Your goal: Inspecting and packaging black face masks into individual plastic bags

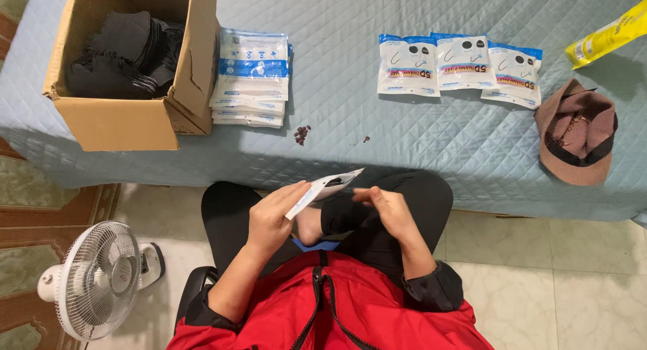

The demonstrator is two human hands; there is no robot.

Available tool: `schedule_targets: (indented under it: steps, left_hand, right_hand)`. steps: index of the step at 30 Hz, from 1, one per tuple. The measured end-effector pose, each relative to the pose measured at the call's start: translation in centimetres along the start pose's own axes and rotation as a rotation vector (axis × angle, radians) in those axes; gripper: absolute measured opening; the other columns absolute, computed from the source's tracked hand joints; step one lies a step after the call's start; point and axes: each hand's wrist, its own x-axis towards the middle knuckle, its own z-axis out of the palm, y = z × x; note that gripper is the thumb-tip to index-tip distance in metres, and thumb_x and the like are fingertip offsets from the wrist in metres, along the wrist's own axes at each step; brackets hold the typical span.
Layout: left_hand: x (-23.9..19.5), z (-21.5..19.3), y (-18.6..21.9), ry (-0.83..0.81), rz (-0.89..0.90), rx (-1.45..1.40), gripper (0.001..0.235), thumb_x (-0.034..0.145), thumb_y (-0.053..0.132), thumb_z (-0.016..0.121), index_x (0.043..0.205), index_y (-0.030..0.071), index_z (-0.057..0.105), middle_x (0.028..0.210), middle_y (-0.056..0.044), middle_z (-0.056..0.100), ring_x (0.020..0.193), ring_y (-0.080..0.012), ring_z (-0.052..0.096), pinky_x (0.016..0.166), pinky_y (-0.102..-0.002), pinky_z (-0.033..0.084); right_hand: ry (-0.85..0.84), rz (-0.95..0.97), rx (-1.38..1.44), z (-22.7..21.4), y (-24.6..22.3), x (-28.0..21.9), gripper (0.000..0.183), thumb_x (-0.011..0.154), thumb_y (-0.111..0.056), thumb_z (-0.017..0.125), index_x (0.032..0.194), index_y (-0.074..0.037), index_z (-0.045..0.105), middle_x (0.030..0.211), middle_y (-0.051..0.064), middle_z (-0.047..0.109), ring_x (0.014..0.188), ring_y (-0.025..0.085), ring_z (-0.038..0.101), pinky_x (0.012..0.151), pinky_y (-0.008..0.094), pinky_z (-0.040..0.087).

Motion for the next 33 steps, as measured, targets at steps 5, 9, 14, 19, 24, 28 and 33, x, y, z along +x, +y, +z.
schedule_targets:
  steps: [5, 9, 14, 19, 24, 28, 33]
  left_hand:
    - [-0.5, 3.6, 0.7, -0.006, 0.296, 0.216, 0.040, 0.104, 0.041, 0.044, 0.126, 0.026, 0.074, 0.131, -0.002, 0.071, 0.119, -0.0291, 0.068, 0.099, -0.040, 0.054]
    - [-1.4, 5.5, 0.5, -0.067, 0.386, 0.192, 0.029, 0.106, 0.028, 0.050, 0.122, 0.025, 0.074, 0.134, -0.004, 0.070, 0.125, -0.0357, 0.064, 0.103, -0.048, 0.050]
    - [-1.6, 5.5, 0.5, -0.162, 0.419, 0.118, 0.028, 0.099, 0.030, 0.061, 0.123, 0.020, 0.072, 0.141, -0.005, 0.066, 0.133, -0.0407, 0.057, 0.111, -0.052, 0.042]
    - [0.0, 3.0, 1.1, -0.286, 0.316, -0.024, 0.065, 0.089, 0.056, 0.070, 0.140, 0.016, 0.063, 0.152, -0.012, 0.056, 0.140, -0.0422, 0.048, 0.115, -0.057, 0.034]
    - [0.0, 1.3, -0.8, 0.036, -0.107, 0.034, 0.071, 0.092, 0.027, 0.076, 0.151, 0.000, 0.046, 0.148, -0.026, 0.049, 0.136, -0.0459, 0.047, 0.115, -0.056, 0.036]
    - [-1.6, 1.5, -3.3, 0.074, -0.380, -0.089, 0.079, 0.092, 0.030, 0.077, 0.155, 0.003, 0.040, 0.148, -0.025, 0.047, 0.137, -0.0452, 0.046, 0.114, -0.058, 0.035]
    - [-1.8, 2.3, -2.3, 0.152, -0.796, -0.435, 0.017, 0.091, 0.028, 0.078, 0.104, 0.017, 0.080, 0.070, 0.003, 0.068, 0.071, -0.0053, 0.058, 0.066, -0.024, 0.052]
  right_hand:
    - [-0.216, 0.202, 0.593, 3.3, 0.8, -0.8, 0.073, 0.104, -0.060, 0.039, 0.128, 0.004, 0.064, 0.118, 0.029, 0.074, 0.107, 0.046, 0.072, 0.086, 0.061, 0.060]
    - [0.001, 0.377, 0.765, 4.5, -5.0, -0.1, 0.037, 0.104, -0.033, 0.061, 0.093, 0.002, 0.061, 0.087, 0.024, 0.075, 0.076, 0.032, 0.078, 0.069, 0.049, 0.065]
    - [0.115, 0.325, 0.651, 4.5, -6.0, 0.0, 0.033, 0.103, -0.027, 0.065, 0.088, 0.003, 0.063, 0.078, 0.017, 0.072, 0.067, 0.024, 0.075, 0.062, 0.041, 0.063]
    - [0.112, 0.167, 0.075, 2.7, -1.4, 0.1, 0.051, 0.102, -0.032, 0.068, 0.059, -0.008, 0.057, 0.050, -0.003, 0.049, 0.051, 0.011, 0.046, 0.046, 0.027, 0.039]
    - [-0.228, -0.128, -0.154, 1.0, 2.2, -0.3, 0.055, 0.104, -0.021, 0.060, 0.056, 0.004, 0.048, 0.048, 0.021, 0.053, 0.054, 0.015, 0.044, 0.048, 0.037, 0.043]
    - [-0.281, -0.199, -0.119, 0.9, -0.4, -0.1, 0.040, 0.103, -0.021, 0.059, 0.069, -0.002, 0.060, 0.059, 0.016, 0.064, 0.060, 0.013, 0.053, 0.054, 0.036, 0.051]
    - [-0.188, -0.179, -0.036, 1.9, -0.8, -0.4, 0.041, 0.105, -0.023, 0.061, 0.069, -0.003, 0.062, 0.063, 0.010, 0.063, 0.066, 0.013, 0.052, 0.058, 0.035, 0.051]
